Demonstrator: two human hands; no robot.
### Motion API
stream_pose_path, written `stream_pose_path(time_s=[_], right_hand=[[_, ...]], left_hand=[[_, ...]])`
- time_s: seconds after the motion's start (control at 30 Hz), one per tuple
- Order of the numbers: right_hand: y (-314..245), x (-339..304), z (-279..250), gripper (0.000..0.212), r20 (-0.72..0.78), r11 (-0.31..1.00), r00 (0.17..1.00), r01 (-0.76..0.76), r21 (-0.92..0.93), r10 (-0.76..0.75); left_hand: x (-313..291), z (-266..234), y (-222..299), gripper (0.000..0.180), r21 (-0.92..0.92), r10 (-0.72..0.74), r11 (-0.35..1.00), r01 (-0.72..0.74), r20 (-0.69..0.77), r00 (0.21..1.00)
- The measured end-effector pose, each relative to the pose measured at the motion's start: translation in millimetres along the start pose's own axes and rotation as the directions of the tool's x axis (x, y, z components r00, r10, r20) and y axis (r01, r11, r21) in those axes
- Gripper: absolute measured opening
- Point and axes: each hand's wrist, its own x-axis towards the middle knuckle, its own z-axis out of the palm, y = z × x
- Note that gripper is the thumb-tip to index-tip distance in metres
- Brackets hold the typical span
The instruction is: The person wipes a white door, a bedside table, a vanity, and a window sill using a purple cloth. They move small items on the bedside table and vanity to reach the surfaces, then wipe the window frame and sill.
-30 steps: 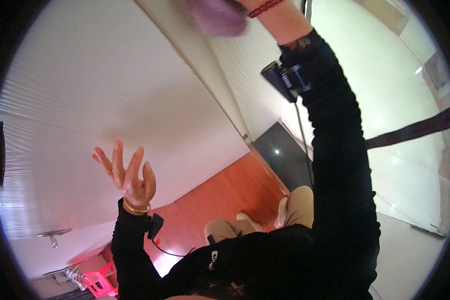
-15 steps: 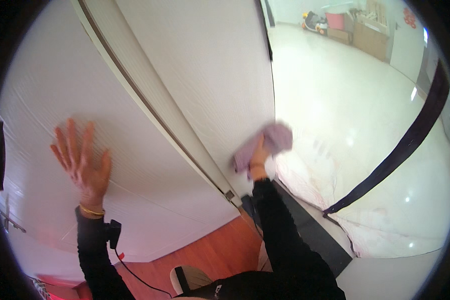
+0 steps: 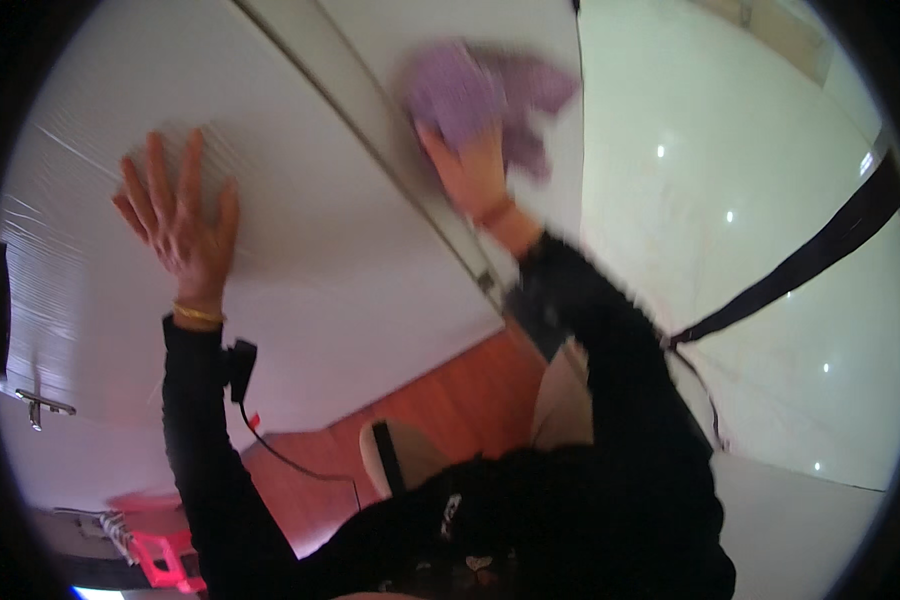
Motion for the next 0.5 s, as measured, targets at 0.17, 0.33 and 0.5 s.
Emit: stream_pose_path(time_s=[0.17, 0.33, 0.5], right_hand=[[-66.5, 129.8, 7.1, 0.043, -0.119, 0.839, 0.833, 0.524, -0.147, -0.541], [-64.2, 82.5, 34.2, 0.037, -0.165, 0.924, 0.975, 0.198, 0.327, -0.151], [5.7, -104.0, 34.1, 0.032, -0.024, 0.998, 0.999, -0.028, -0.048, 0.027]], left_hand=[[-2.1, 10.6, -6.0, 0.046, -0.028, 0.07, 0.997, -0.074, -0.118, 0.991], [-2.3, 12.6, -10.6, 0.046, -0.055, 0.071, 0.995, -0.079, -0.138, 0.988], [-1.5, 8.4, -33.3, 0.042, 0.079, 0.291, 0.955, -0.285, -0.077, 0.953]])
